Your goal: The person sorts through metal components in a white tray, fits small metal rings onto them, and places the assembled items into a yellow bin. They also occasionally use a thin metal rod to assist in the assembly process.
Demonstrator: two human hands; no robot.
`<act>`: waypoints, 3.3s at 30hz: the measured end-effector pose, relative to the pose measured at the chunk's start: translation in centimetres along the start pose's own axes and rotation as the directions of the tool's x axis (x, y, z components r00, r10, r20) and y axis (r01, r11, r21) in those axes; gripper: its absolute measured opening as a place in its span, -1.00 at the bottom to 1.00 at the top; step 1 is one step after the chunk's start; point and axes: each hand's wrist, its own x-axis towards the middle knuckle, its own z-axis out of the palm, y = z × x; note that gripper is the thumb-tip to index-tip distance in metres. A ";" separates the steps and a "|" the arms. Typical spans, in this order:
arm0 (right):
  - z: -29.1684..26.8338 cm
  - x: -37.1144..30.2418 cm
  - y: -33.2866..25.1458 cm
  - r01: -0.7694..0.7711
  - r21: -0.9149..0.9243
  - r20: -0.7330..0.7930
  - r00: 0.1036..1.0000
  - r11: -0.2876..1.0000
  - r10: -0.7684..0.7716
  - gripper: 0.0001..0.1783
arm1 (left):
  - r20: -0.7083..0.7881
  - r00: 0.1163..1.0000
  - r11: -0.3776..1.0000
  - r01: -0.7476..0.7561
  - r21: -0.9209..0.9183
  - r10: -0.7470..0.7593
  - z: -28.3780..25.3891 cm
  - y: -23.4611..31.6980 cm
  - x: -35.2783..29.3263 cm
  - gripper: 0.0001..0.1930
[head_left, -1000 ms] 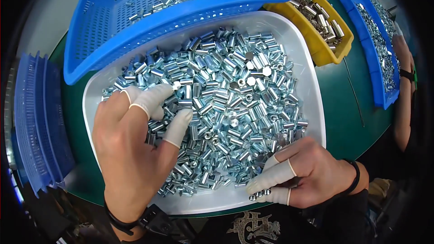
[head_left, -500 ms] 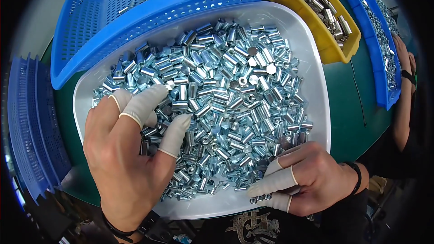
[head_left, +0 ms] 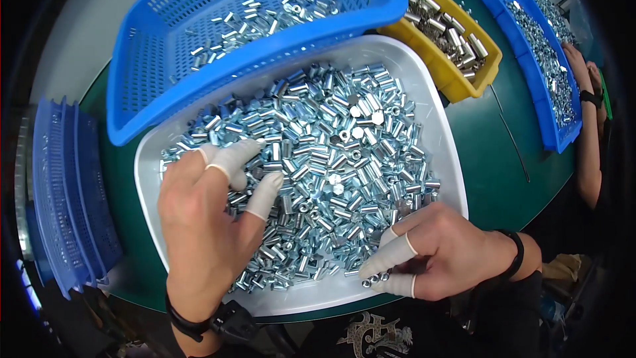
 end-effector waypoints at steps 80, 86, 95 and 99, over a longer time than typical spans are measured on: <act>1.9 8.3 -3.4 -0.188 -0.810 -0.307 0.943 0.556 -0.128 -0.85 | -0.243 0.967 0.955 -0.138 -0.264 0.073 0.4 -1.9 0.1 -0.84; 1.4 7.6 -3.1 -0.165 -0.757 -0.318 0.938 0.632 -0.135 -0.87 | -0.277 0.953 0.943 -0.200 -0.265 0.124 0.5 -1.6 0.0 -0.84; 0.4 2.8 -2.2 0.026 0.225 -0.380 0.923 0.974 0.063 -0.79 | -0.049 0.976 0.723 -0.190 -0.665 0.212 -0.5 0.6 -0.8 -0.81; 0.9 2.8 -1.5 0.113 0.337 -0.329 0.944 0.935 0.004 -0.76 | 0.017 0.967 0.703 -0.172 -0.690 0.253 -0.6 1.0 -1.0 -0.81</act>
